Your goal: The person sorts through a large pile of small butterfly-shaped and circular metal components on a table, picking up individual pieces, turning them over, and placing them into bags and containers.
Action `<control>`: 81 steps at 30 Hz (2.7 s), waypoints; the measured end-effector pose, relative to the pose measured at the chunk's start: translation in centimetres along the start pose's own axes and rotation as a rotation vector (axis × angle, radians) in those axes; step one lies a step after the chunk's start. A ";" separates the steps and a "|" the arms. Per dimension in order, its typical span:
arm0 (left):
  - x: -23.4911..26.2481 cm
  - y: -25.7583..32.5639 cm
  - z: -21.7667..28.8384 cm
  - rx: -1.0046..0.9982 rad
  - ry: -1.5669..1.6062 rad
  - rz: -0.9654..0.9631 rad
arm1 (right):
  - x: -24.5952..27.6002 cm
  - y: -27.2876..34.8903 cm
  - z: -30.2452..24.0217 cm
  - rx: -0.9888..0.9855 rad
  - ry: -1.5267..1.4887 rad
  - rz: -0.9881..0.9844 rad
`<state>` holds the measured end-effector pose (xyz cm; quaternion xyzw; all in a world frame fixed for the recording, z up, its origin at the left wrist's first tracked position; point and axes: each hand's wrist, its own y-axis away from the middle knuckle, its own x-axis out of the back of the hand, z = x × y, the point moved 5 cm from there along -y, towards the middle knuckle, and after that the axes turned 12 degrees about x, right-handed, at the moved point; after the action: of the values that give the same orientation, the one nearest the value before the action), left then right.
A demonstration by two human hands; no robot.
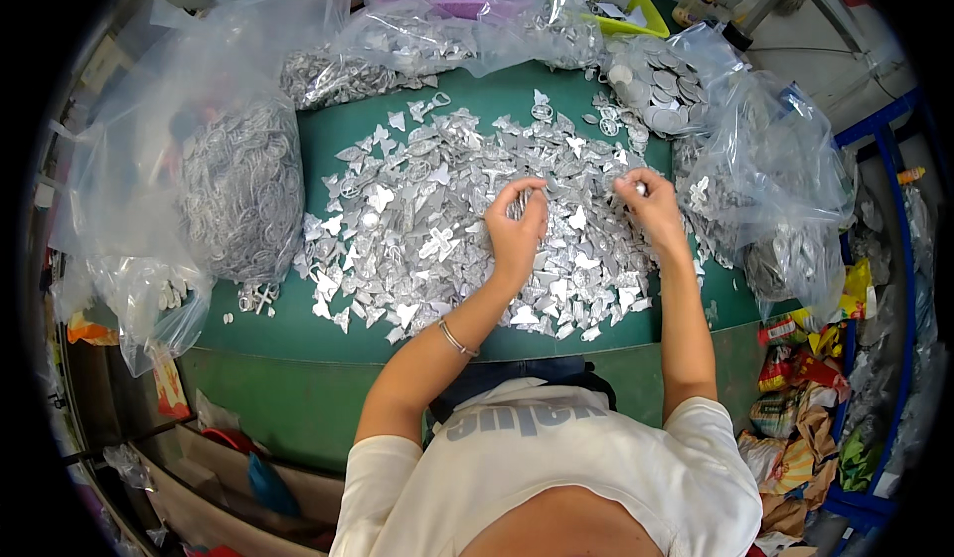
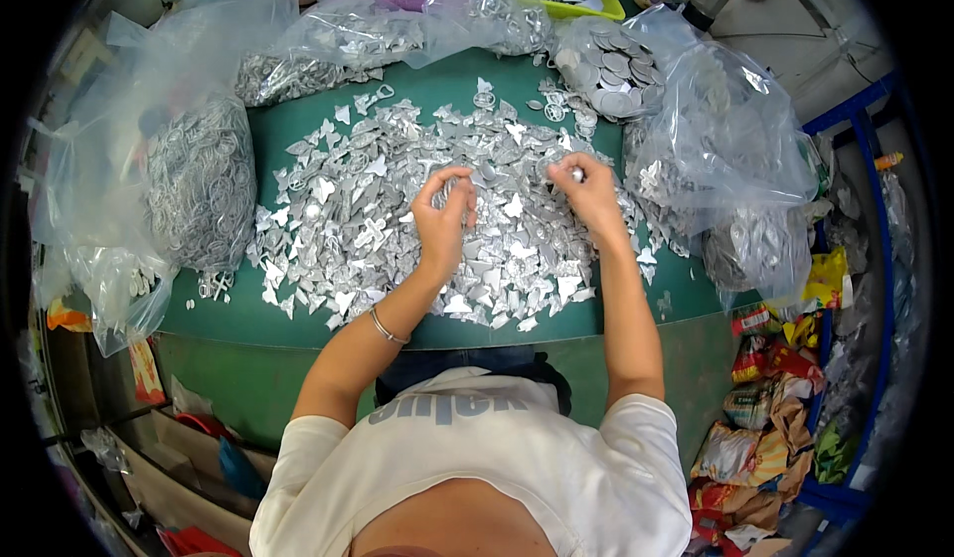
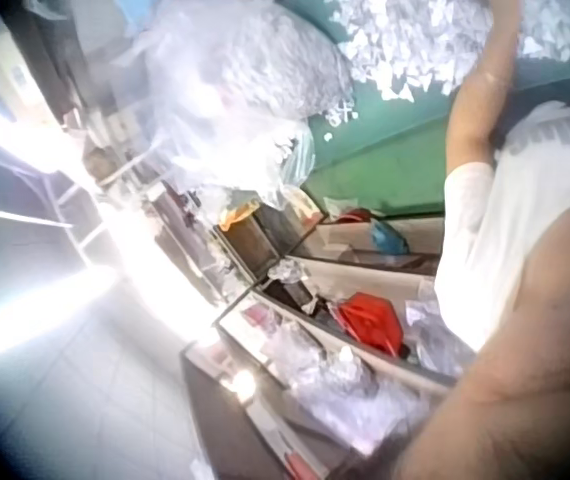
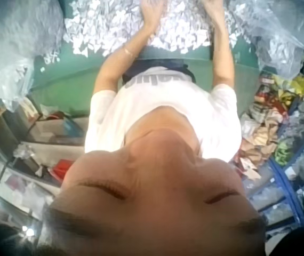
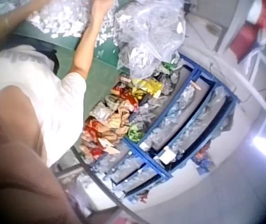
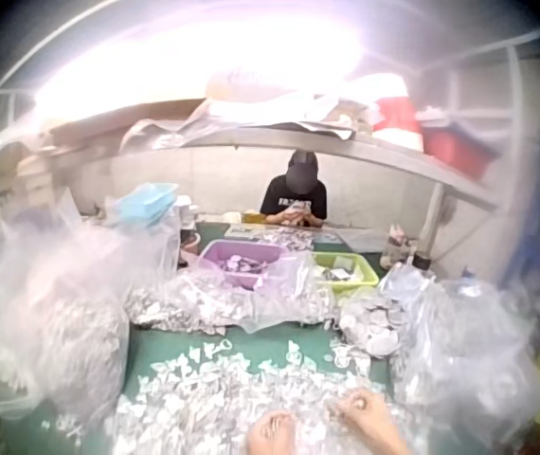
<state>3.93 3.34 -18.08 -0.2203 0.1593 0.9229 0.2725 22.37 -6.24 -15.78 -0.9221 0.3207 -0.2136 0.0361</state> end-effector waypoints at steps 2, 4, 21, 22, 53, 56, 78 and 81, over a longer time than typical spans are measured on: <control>0.3 -0.3 0.0 -0.022 0.060 0.016 | 1.2 0.5 0.7 -0.213 -0.519 -0.092; 0.5 -0.1 -0.3 0.000 0.083 0.007 | 2.0 1.1 0.7 -0.053 -0.390 -0.099; 0.3 -0.8 -0.7 0.031 0.175 -0.115 | 2.8 4.2 -1.7 0.290 0.957 0.070; 0.4 -1.1 -0.9 0.068 0.201 -0.165 | 2.4 4.6 -1.3 0.262 0.980 0.073; -1.7 0.4 -1.7 0.615 0.681 -0.542 | -4.3 3.2 -5.4 0.201 -0.165 0.029; -1.4 -0.1 -1.8 0.581 0.710 -0.484 | -3.6 4.5 -7.6 0.307 0.110 0.021; -0.4 -0.6 -1.9 0.365 0.566 -0.448 | -7.2 2.7 -5.0 0.575 0.427 0.044; -0.7 -0.5 -2.4 0.421 0.609 -0.483 | -6.4 2.4 -4.0 0.421 0.351 0.007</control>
<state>5.48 2.45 -19.83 -0.4528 0.3607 0.6732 0.4601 14.78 -3.95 -15.02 -0.8420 0.2739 -0.4319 0.1717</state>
